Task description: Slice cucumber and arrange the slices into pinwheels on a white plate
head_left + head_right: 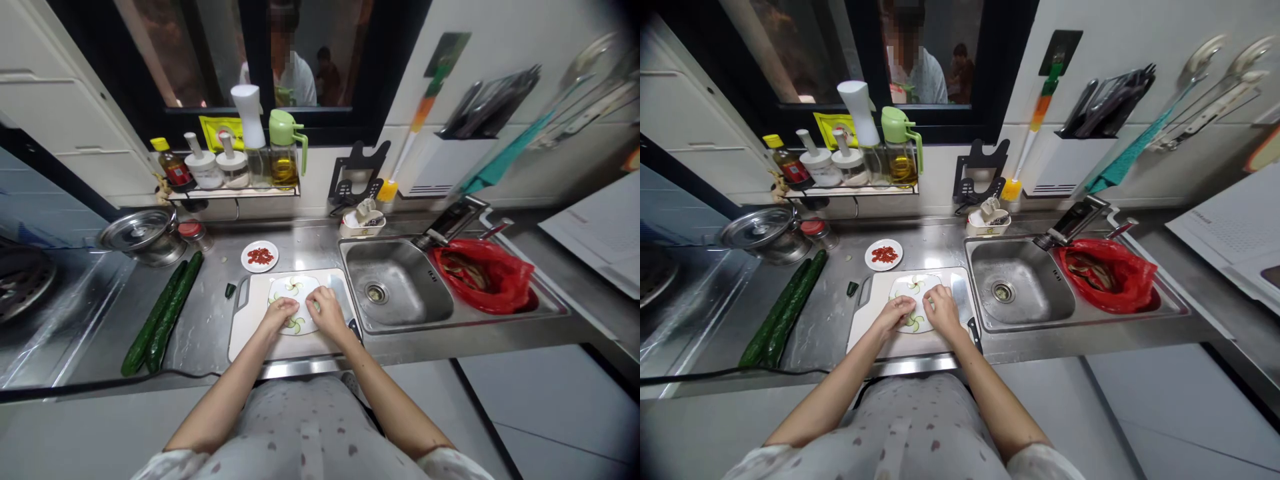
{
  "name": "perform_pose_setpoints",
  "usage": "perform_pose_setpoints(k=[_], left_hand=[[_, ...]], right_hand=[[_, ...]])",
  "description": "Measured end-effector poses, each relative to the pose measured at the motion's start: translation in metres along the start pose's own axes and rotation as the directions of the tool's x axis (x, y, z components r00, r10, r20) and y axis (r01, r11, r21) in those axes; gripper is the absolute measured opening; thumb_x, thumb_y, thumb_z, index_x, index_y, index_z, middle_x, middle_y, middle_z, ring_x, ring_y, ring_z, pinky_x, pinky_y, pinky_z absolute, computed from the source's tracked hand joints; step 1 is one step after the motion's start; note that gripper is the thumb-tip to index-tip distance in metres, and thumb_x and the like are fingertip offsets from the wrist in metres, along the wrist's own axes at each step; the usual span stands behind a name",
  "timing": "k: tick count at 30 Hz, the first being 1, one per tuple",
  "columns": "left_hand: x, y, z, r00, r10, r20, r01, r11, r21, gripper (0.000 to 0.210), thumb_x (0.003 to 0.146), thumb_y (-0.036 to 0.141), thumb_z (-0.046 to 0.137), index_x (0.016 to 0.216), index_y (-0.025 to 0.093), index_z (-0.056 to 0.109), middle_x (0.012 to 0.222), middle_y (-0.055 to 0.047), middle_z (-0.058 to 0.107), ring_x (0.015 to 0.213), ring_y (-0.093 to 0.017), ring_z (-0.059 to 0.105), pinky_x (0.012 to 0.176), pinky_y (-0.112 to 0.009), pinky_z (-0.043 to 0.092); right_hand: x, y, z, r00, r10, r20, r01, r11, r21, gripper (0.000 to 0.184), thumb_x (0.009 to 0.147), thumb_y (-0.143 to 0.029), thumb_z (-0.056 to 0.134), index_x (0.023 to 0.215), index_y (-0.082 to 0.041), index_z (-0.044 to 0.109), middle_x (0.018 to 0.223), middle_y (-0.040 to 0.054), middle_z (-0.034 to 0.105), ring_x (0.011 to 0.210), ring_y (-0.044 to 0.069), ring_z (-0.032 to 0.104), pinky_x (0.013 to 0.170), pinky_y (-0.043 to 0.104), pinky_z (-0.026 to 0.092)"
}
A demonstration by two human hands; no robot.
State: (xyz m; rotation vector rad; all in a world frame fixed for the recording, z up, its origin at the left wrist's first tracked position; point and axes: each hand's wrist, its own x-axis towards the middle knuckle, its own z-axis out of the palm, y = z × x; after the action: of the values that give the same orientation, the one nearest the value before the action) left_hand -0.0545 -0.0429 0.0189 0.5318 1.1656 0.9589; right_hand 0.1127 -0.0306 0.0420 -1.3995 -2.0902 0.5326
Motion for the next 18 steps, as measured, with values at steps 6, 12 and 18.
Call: perform_pose_setpoints(k=[6, 12, 18], left_hand=[[-0.014, 0.013, 0.001, 0.993, -0.12, 0.012, 0.115, 0.917, -0.383, 0.036, 0.063, 0.022, 0.082, 0.089, 0.015, 0.059, 0.068, 0.004, 0.061, 0.04, 0.001, 0.042, 0.036, -0.009, 0.027], [-0.015, 0.017, 0.0, 0.99, -0.144, -0.004, 0.125, 0.873, -0.472, 0.028, 0.071, 0.02, 0.078, 0.092, 0.015, 0.06, 0.061, 0.006, 0.058, 0.039, 0.0, 0.044, 0.036, -0.009, 0.029], [-0.023, 0.017, 0.001, 0.988, -0.152, -0.014, 0.128, 0.874, -0.469, 0.024, 0.073, 0.019, 0.075, 0.094, 0.015, 0.063, 0.059, 0.006, 0.058, 0.041, -0.001, 0.047, 0.037, -0.01, 0.03]], right_hand=[[0.002, -0.026, -0.002, 0.991, -0.131, -0.025, 0.133, 0.988, 0.084, 0.012, 0.089, -0.026, 0.052, 0.09, -0.022, 0.063, 0.094, 0.0064, 0.058, 0.094, 0.022, 0.049, 0.082, 0.034, 0.042], [0.007, -0.039, -0.002, 0.982, -0.188, 0.007, 0.188, 0.981, 0.039, 0.011, 0.089, -0.026, 0.053, 0.092, -0.023, 0.063, 0.095, 0.0066, 0.057, 0.094, 0.022, 0.049, 0.08, 0.035, 0.044], [0.011, -0.043, -0.001, 0.976, -0.214, 0.034, 0.214, 0.977, -0.003, 0.011, 0.089, -0.023, 0.053, 0.094, -0.022, 0.064, 0.096, 0.0077, 0.057, 0.094, 0.023, 0.049, 0.078, 0.035, 0.044]])
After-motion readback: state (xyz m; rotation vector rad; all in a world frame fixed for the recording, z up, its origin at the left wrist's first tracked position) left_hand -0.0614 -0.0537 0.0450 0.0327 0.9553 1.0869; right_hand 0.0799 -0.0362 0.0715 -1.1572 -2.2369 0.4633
